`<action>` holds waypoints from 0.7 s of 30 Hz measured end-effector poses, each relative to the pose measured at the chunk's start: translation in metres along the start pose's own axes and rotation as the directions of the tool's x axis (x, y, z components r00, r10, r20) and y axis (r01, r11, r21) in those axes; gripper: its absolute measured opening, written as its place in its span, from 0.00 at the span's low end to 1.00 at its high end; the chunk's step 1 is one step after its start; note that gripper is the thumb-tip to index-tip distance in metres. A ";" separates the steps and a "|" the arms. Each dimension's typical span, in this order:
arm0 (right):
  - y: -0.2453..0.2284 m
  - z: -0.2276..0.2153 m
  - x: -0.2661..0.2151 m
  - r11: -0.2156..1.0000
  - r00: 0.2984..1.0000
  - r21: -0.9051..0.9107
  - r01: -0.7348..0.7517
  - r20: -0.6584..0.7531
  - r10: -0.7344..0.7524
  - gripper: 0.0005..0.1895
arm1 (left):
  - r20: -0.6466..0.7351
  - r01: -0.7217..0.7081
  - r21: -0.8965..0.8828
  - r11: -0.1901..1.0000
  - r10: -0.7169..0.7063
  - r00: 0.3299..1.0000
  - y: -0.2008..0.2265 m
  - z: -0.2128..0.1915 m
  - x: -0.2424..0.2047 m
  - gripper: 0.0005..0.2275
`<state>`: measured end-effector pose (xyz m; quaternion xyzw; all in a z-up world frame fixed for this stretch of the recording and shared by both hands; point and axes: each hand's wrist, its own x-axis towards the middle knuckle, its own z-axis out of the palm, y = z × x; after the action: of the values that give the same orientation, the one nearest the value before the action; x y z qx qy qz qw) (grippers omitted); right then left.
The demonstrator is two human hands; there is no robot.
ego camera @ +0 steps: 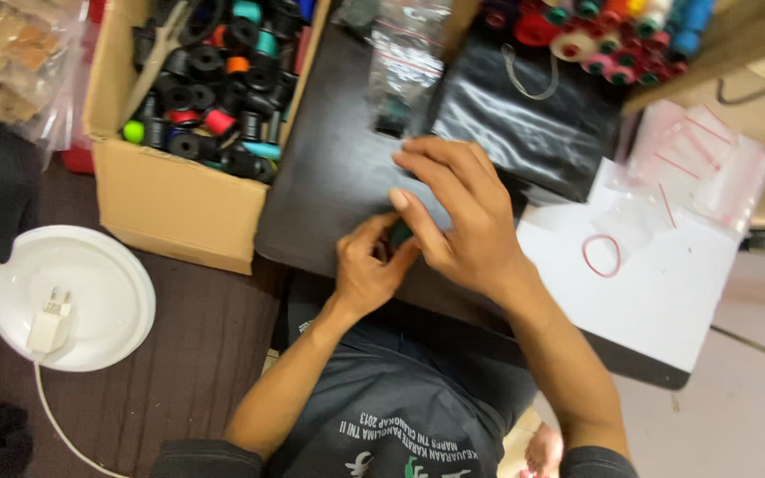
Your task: The person handles a teal thread spool, pulls and cuts the thread end, then places the spool into a small plastic bag and seals it. The person then picks up a black thread spool and begins to pull its thread end.
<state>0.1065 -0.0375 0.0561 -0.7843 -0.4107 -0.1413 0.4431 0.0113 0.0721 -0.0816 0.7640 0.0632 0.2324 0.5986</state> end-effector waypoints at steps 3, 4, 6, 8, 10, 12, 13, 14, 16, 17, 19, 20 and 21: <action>0.003 0.028 0.051 0.986 0.980 0.002 0.164 0.112 -0.164 0.12 | 0.041 0.052 0.032 0.998 -0.054 0.998 0.009 -0.002 0.004 0.12; 0.003 0.037 0.068 0.971 0.953 -0.003 0.240 0.190 -0.235 0.12 | 0.108 0.069 0.070 0.995 -0.076 0.991 0.016 -0.004 0.008 0.13; 0.026 0.075 0.094 0.951 0.932 -0.023 0.309 0.208 -0.298 0.11 | 0.097 0.049 0.070 0.996 -0.056 0.994 0.013 -0.002 0.008 0.13; 0.049 0.115 0.115 0.924 0.906 -0.045 0.380 0.220 -0.362 0.10 | 0.088 0.021 0.073 0.997 -0.028 0.996 0.012 -0.001 0.009 0.13; 0.071 0.160 0.134 0.914 0.889 -0.174 0.367 0.356 -0.289 0.07 | 0.154 0.098 0.088 0.991 -0.111 0.982 0.012 -0.003 0.008 0.15; 0.094 0.199 0.143 0.878 0.876 -0.252 0.406 0.381 -0.296 0.11 | 0.137 0.086 0.069 0.994 -0.095 0.986 0.009 -0.003 0.007 0.14; 0.105 0.219 0.147 0.832 0.863 -0.334 0.444 0.409 -0.296 0.16 | 0.122 0.072 0.041 0.997 -0.076 0.990 0.008 -0.002 0.005 0.14; 0.107 0.230 0.152 0.834 0.863 -0.329 0.442 0.409 -0.296 0.16 | 0.121 0.076 0.044 0.996 -0.081 0.989 0.004 -0.002 0.003 0.14; 0.113 0.249 0.163 0.691 0.845 -0.499 0.523 0.410 -0.344 0.24 | 0.086 0.031 0.034 0.999 -0.034 0.996 -0.002 0.002 0.000 0.11; 0.118 0.258 0.165 0.694 0.847 -0.498 0.519 0.409 -0.340 0.24 | 0.090 0.034 0.036 0.999 -0.038 0.995 0.002 -0.001 0.002 0.11; 0.130 0.274 0.172 0.612 0.838 -0.573 0.545 0.400 -0.371 0.24 | 0.110 0.027 0.045 0.999 -0.031 0.993 0.009 -0.006 0.007 0.19; 0.133 0.281 0.177 0.613 0.840 -0.575 0.541 0.397 -0.369 0.24 | 0.114 0.026 0.046 0.999 -0.032 0.993 0.007 -0.006 0.007 0.19; 0.136 0.287 0.182 0.629 0.835 -0.549 0.550 0.387 -0.391 0.15 | 0.129 0.037 0.038 0.999 -0.041 0.991 0.006 -0.005 0.006 0.16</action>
<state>0.2838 0.2523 -0.0792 -0.7616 -0.5769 -0.2918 0.0443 0.0132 0.0776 -0.0737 0.7867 0.0431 0.1693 0.5921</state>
